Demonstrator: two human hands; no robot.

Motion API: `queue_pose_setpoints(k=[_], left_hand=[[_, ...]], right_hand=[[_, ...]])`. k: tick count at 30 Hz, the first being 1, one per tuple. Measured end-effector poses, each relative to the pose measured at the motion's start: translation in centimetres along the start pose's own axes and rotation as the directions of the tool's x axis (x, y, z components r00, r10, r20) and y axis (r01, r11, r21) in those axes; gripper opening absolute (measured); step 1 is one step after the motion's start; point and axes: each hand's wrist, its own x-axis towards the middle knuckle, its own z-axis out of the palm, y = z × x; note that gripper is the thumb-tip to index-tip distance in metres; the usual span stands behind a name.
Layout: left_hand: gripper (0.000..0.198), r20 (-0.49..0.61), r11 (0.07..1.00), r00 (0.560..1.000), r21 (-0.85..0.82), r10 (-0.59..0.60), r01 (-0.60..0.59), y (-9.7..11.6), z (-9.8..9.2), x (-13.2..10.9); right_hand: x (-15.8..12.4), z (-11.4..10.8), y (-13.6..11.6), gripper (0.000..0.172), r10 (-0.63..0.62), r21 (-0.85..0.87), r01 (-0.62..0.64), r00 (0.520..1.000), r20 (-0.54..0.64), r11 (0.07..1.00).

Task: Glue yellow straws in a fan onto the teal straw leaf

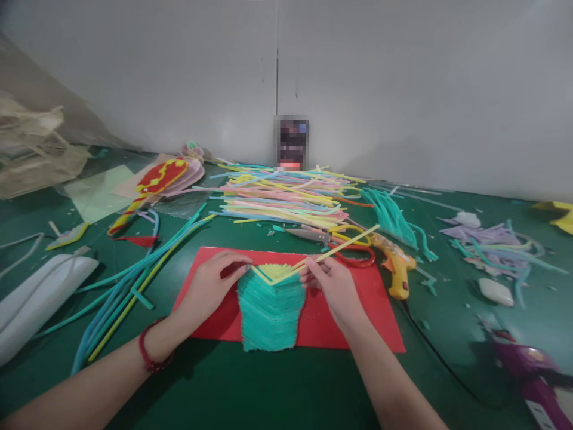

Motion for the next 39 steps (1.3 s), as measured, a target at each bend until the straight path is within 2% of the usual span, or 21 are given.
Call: queue_pose_setpoints(k=[7, 11, 13, 15, 16, 18, 22, 26, 31, 39], left_hand=[[0.011, -0.004, 0.998, 0.999, 0.052, 0.034, -0.033, -0.1, 0.0, 0.0], [0.015, -0.014, 0.972, 0.992, 0.2, 0.129, -0.124, 0.0, 0.0, -0.1], [0.021, 0.005, 0.909, 0.966, 0.337, 0.257, -0.244, 0.4, 0.0, -0.6], [0.027, 0.06, 0.791, 0.908, 0.47, 0.414, -0.391, 1.3, 0.2, -1.6], [0.028, 0.076, 0.733, 0.881, 0.524, 0.467, -0.434, 1.8, 0.3, -2.2], [0.031, 0.106, 0.643, 0.855, 0.614, 0.508, -0.458, 2.7, 0.9, -3.7], [0.049, 0.142, 0.568, 0.906, 0.737, 0.4, -0.366, 3.7, 2.2, -6.2], [0.062, 0.196, 0.54, 0.937, 0.775, 0.288, -0.328, 3.5, 2.9, -6.8], [0.069, 0.24, 0.573, 0.944, 0.75, 0.229, -0.329, 3.1, 2.8, -6.1], [0.063, 0.274, 0.608, 0.947, 0.727, 0.169, -0.319, 3.0, 2.6, -5.9]], right_hand=[[0.2, -0.2, 0.1, 0.045, -0.007, 0.009, 0.008, 1.0, -0.008, 1.0], [0.1, -0.2, 0.1, 0.044, -0.007, -0.002, 0.007, 1.0, 0.004, 1.0], [0.1, -0.2, 0.1, 0.043, -0.003, 0.0, 0.003, 1.0, 0.0, 1.0], [0.1, -0.2, 0.0, 0.041, -0.001, 0.005, 0.001, 1.0, -0.003, 1.0], [0.0, -0.2, 0.0, 0.04, -0.001, 0.005, 0.001, 1.0, -0.002, 1.0], [0.1, -0.3, 0.0, 0.04, -0.003, 0.004, 0.003, 1.0, -0.002, 1.0], [0.2, -0.4, 0.3, 0.039, -0.01, -0.026, 0.01, 1.0, -0.001, 1.0], [0.3, -0.5, 0.5, 0.04, -0.004, -0.059, 0.004, 1.0, -0.01, 0.998], [0.1, -0.3, 0.4, 0.041, -0.007, -0.086, 0.005, 1.0, -0.022, 0.996], [0.1, -0.6, 0.4, 0.04, -0.003, -0.105, 0.0, 1.0, -0.026, 0.994]])
